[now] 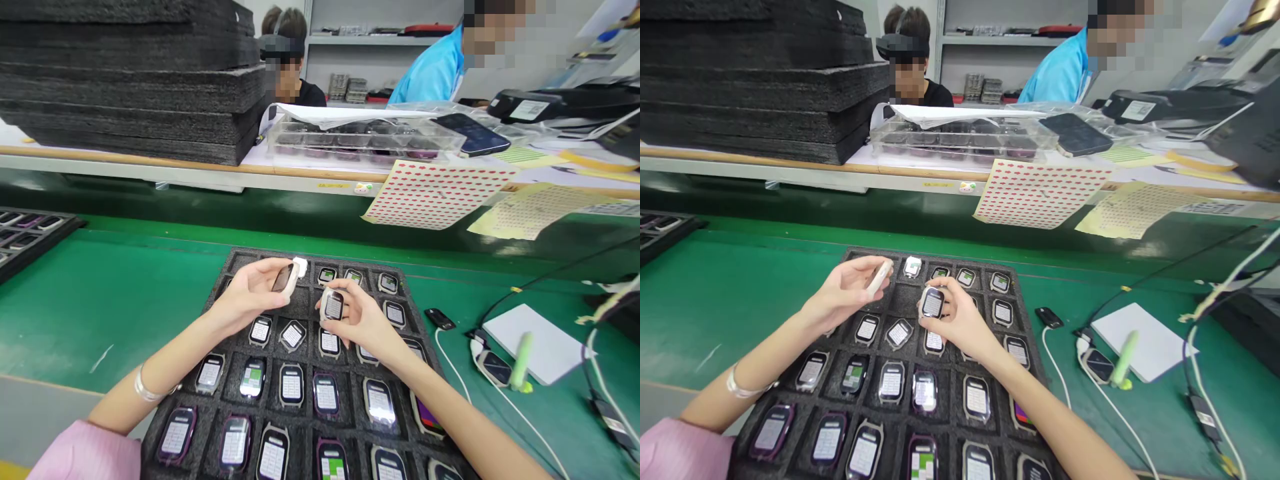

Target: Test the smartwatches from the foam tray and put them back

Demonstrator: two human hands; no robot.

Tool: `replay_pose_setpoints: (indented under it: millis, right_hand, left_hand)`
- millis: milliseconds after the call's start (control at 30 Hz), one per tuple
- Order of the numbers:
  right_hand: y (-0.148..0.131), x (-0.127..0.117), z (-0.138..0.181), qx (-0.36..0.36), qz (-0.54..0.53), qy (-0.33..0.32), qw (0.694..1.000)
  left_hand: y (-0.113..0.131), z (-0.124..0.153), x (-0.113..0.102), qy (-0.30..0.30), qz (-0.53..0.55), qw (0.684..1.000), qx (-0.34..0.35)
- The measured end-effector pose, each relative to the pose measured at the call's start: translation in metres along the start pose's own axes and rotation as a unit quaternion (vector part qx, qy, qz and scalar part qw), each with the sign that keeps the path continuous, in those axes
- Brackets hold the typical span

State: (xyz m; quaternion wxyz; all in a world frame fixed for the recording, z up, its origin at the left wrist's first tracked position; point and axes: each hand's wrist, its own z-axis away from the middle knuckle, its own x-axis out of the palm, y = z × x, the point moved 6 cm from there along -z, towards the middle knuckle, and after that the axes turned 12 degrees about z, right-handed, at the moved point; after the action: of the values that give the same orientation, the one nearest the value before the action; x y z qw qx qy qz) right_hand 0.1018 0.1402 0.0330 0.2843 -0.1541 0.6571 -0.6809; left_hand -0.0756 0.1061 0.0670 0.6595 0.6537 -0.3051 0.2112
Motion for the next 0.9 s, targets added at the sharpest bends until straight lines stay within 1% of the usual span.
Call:
replay_pose_setpoints:
  millis: [100,200,300,367,433,567,633,700,800,900]
  right_hand:
    - [0.001,0.0,0.004,0.007,0.003,0.008,1.0]
    - [-0.004,0.0,0.007,-0.005,0.001,0.011,1.0]
    - [-0.009,-0.001,0.009,-0.019,0.0,0.014,1.0]
    - [-0.01,-0.003,0.01,-0.022,-0.005,0.033,0.999]
    - [-0.011,-0.006,0.01,-0.025,-0.009,0.054,0.998]
    - [-0.012,-0.009,0.011,-0.027,0.016,0.081,0.996]
    - [-0.012,-0.008,0.011,-0.031,0.029,0.093,0.995]
    - [-0.013,-0.008,0.011,-0.033,0.033,0.099,0.994]
    - [-0.014,-0.007,0.012,-0.035,0.041,0.101,0.993]
    - [-0.014,-0.005,0.013,-0.041,0.044,0.093,0.994]
  left_hand:
    - [-0.018,0.007,-0.001,0.007,0.062,0.996,-0.069]
    - [-0.029,0.009,-0.003,-0.004,0.094,0.991,-0.093]
    - [-0.033,0.01,-0.007,0.003,0.072,0.993,-0.093]
    - [-0.034,0.011,-0.01,0.018,0.035,0.995,-0.092]
    - [-0.036,0.013,-0.011,0.019,0.014,0.996,-0.091]
    - [-0.038,0.016,-0.003,-0.009,0.033,0.993,-0.112]
    - [-0.04,0.017,0.002,-0.013,0.037,0.99,-0.132]
    - [-0.041,0.018,0.006,-0.007,0.028,0.99,-0.137]
    - [-0.042,0.018,0.007,0.006,0.006,0.993,-0.119]
    - [-0.043,0.016,0.004,0.005,-0.026,0.996,-0.091]
